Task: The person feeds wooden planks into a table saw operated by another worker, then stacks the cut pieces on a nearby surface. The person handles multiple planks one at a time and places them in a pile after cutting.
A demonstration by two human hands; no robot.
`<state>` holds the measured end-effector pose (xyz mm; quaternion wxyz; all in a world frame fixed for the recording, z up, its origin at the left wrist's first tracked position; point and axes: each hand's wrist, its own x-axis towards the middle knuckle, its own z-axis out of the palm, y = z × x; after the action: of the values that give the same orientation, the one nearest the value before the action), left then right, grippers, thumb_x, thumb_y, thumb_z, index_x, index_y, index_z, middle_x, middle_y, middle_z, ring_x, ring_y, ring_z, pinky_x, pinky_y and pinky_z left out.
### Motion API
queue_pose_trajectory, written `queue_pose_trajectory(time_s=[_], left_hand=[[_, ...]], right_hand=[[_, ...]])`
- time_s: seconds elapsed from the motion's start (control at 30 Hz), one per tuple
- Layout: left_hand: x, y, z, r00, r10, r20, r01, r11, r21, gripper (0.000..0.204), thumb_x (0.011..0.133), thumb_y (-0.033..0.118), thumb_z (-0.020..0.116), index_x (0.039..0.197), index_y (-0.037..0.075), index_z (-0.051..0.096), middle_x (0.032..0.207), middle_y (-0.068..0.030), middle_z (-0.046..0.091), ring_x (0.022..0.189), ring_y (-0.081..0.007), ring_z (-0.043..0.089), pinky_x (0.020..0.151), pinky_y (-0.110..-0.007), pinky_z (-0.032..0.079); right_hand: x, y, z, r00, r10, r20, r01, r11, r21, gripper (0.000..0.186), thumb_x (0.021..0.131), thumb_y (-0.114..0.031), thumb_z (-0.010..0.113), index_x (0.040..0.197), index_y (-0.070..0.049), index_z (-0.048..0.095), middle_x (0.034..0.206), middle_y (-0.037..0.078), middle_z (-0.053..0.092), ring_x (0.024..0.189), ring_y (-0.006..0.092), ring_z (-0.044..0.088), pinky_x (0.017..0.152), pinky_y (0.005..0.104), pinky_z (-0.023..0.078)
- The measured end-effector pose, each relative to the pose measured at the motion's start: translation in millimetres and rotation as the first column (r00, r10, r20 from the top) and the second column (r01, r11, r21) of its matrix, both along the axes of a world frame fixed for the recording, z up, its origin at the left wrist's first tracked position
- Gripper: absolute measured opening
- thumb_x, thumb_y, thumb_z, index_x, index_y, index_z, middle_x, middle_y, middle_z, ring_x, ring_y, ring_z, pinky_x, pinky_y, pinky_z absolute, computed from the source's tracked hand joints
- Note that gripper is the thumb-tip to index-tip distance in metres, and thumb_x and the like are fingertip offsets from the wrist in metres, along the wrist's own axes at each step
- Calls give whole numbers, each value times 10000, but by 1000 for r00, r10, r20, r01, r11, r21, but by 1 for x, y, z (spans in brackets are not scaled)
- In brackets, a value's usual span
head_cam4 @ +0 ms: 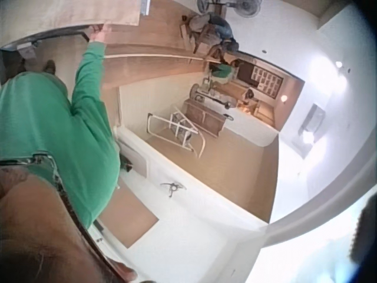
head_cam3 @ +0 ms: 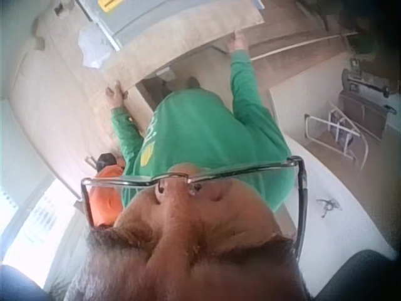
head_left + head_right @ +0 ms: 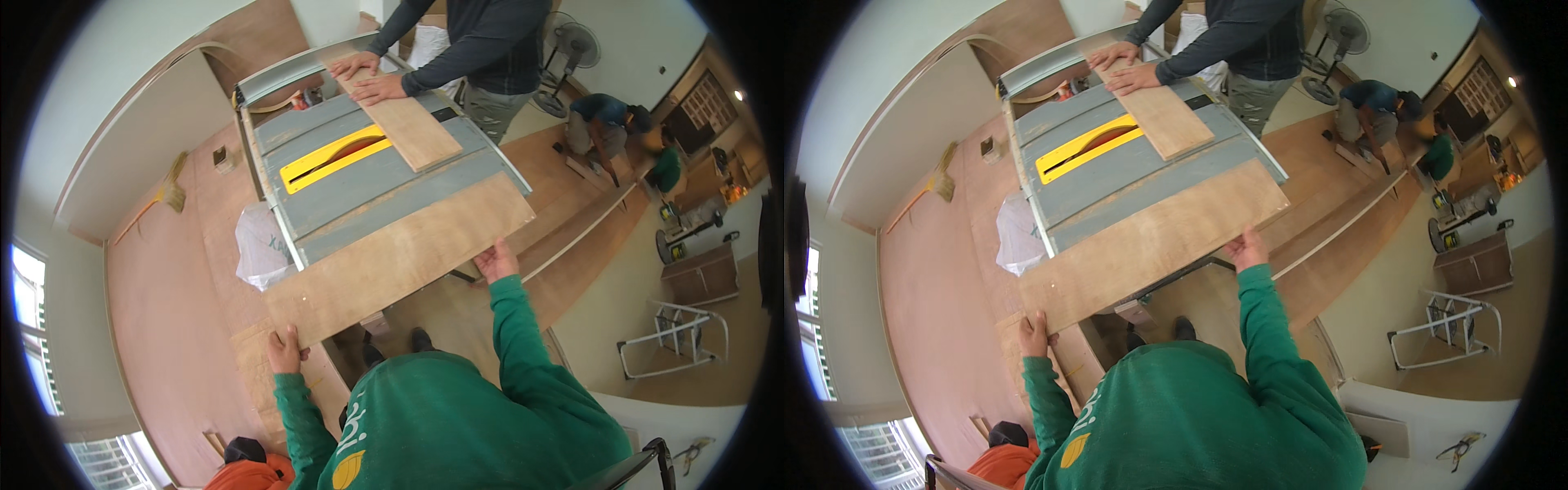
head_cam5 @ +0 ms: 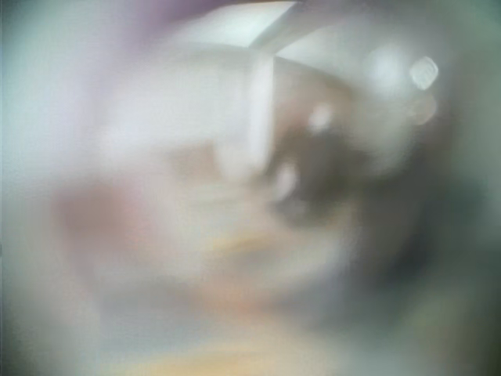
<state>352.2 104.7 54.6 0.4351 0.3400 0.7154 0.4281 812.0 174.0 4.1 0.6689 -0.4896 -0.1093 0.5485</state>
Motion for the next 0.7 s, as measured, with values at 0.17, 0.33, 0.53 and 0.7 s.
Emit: queue_pose_trajectory(time_s=[0.17, 0.33, 0.53, 0.7], left_hand=[[43, -17, -1, 997, -42, 68, 37, 997, 72, 316, 920, 301, 540, 908, 2, 437, 693, -100, 569, 445, -154, 560, 351, -246, 442], [62, -17, 5, 989, -80, 122, 83, 996, -15, 298, 961, 283, 449, 951, -14, 436, 736, -126, 584, 445, -172, 581, 358, -251, 462], [85, -14, 1, 972, -112, 205, 110, 994, 18, 357, 962, 308, 425, 1021, -43, 449, 757, -143, 597, 486, -194, 611, 393, -255, 498], [82, -14, -2, 972, -162, 170, 162, 987, 13, 356, 957, 310, 438, 1051, -31, 478, 807, -122, 607, 534, -182, 621, 427, -256, 509]], right_hand=[[-19, -4, -1, 986, 5, 167, 6, 998, -60, 250, 922, -322, 525, 985, -93, 448, 830, 98, 590, 695, 221, 618, 617, 372, 543], [-22, -3, 13, 995, -5, 102, 9, 999, -37, 320, 922, -358, 525, 1084, -86, 480, 956, 93, 623, 799, 212, 628, 671, 368, 539], [-71, -20, 31, 967, 206, 150, -189, 975, -116, 448, 897, -384, 562, 1189, -64, 448, 977, 86, 618, 786, 205, 631, 663, 365, 558], [-75, -21, 41, 961, 220, 167, -204, 973, -108, 425, 886, -358, 581, 1126, -14, 506, 942, 112, 632, 766, 214, 649, 634, 356, 571]])
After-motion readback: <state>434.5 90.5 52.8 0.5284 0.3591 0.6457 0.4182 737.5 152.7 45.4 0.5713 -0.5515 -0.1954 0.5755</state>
